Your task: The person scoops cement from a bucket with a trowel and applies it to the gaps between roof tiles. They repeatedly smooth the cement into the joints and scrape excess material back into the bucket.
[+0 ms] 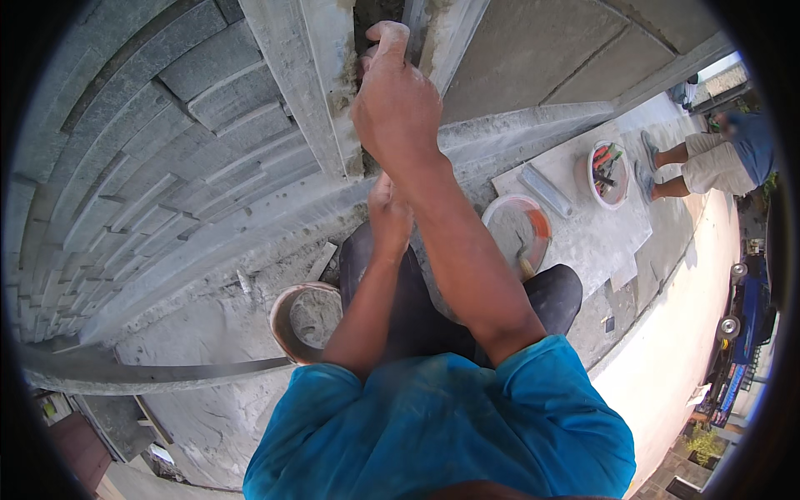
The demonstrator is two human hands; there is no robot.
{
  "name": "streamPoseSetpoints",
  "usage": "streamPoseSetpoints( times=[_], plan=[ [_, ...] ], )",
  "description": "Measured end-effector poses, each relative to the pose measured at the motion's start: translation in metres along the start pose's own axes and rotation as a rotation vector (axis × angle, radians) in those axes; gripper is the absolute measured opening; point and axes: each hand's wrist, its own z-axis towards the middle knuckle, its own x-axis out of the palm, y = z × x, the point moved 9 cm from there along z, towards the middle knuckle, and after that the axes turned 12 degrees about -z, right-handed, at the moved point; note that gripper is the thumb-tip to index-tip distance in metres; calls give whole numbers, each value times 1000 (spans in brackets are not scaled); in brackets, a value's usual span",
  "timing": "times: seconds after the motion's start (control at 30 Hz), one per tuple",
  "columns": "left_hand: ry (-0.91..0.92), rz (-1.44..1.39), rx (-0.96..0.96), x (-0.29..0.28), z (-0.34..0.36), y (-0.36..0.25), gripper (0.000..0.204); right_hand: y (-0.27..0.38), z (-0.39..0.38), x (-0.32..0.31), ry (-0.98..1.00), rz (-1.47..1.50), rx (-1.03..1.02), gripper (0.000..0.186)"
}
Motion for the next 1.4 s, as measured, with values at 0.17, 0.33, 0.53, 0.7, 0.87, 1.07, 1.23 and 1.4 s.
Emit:
streamPoseSetpoints(
  times=[0.17,0.33,0.53,0.7,0.87,1.07,1.23,1.4],
  plan=[
    [22,342,293,-27,-2,8,34,-17,-29,13,-174,227,-42,35],
    [16,456,321,-48,4,14,31,-39,-49,29,-270,633,126,37],
    [30,318,208,-46,4,25,33,-44,-38,26,-230,767,281,36],
    [-47,259,148,-32,-4,21,35,-51,-33,25,-184,916,450,28],
    [-30,308,196,-22,5,11,37,-44,-21,23,-141,1034,462,26],
    [-20,183,159,-24,5,28,28,-27,-16,12,-160,532,27,35],
    [31,420,373,-29,9,32,25,-24,-29,27,-155,168,-84,47],
    [0,402,308,-40,8,35,25,-31,-35,30,-273,165,-125,51]
  ],
)
